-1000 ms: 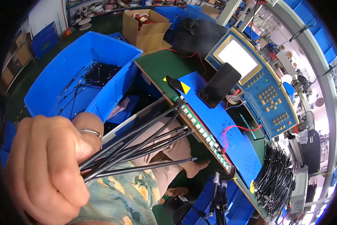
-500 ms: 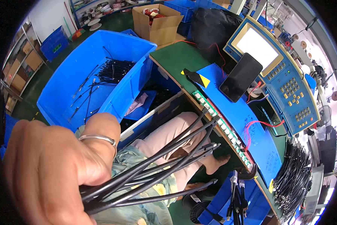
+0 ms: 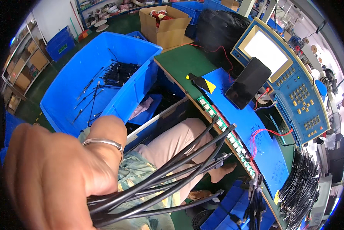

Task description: Connecting electrical cable connectors to a testing fixture to verify functionality, as indicated by a PASS status on a digital display.

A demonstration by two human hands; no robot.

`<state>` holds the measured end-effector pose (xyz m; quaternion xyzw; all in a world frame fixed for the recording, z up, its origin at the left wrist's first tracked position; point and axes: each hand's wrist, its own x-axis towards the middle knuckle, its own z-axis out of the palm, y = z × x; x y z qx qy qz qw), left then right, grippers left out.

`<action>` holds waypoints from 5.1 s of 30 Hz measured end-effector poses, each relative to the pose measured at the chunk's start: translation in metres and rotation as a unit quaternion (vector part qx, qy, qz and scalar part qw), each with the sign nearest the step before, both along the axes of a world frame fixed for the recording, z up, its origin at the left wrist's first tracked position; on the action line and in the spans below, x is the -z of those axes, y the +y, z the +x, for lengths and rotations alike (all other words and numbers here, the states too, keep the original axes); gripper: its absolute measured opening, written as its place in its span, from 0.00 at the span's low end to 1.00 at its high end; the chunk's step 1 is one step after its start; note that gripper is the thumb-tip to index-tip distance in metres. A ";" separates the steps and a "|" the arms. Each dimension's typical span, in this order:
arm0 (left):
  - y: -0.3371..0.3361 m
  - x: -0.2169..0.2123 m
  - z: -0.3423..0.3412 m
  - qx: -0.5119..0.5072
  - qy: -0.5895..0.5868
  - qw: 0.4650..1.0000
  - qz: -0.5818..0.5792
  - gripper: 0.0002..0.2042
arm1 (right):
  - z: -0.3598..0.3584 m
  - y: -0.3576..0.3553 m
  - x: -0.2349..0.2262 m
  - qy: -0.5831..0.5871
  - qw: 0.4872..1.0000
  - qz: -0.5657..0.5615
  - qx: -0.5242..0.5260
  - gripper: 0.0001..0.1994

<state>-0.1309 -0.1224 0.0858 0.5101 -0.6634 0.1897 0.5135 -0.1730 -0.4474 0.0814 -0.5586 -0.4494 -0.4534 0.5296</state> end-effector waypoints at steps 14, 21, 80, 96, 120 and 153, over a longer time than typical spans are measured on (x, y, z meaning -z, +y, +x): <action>-0.008 -0.005 0.009 0.041 0.035 0.996 0.066 0.06 | 0.017 0.011 0.016 0.024 0.973 0.143 -0.178 0.05; -0.009 -0.006 0.014 0.064 0.062 0.991 0.102 0.06 | 0.021 0.032 0.011 0.031 0.967 0.201 -0.150 0.07; -0.165 0.173 0.065 0.100 0.679 0.674 0.275 0.10 | 0.085 0.005 0.120 0.525 0.840 0.097 0.098 0.12; -0.170 0.170 0.067 0.083 0.687 0.709 0.137 0.09 | 0.060 0.008 0.161 0.644 0.739 0.162 0.112 0.03; -0.172 0.183 0.075 -0.061 0.641 0.764 0.037 0.05 | 0.083 0.017 0.158 0.562 0.802 0.071 0.189 0.03; -0.182 0.195 0.096 -0.102 0.727 0.674 -0.083 0.08 | 0.083 0.003 0.183 0.534 0.802 0.236 0.127 0.11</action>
